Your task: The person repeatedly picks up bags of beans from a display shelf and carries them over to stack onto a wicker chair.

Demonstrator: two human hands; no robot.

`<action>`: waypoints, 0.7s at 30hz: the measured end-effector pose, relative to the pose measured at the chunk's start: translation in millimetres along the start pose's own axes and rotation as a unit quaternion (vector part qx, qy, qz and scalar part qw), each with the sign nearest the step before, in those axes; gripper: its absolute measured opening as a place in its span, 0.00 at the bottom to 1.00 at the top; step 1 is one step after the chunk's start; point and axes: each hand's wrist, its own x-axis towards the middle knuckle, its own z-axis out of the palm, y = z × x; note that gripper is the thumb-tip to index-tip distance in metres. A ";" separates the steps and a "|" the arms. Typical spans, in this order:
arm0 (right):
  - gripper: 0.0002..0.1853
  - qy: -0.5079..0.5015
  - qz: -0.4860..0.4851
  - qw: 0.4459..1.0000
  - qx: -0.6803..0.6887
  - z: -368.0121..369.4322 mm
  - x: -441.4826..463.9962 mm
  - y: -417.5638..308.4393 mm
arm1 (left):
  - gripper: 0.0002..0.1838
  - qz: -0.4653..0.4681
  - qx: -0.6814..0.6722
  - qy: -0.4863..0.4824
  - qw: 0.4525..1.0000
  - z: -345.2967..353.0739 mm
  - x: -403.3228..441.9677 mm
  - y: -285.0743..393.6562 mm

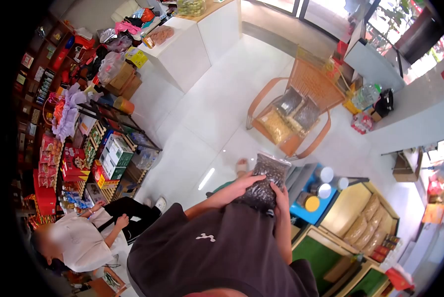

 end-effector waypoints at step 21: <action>0.24 0.125 -0.136 0.967 -0.176 36.7 270.2 -88.7 | 0.18 0.082 0.305 0.137 0.939 -2.5 242.4 136.2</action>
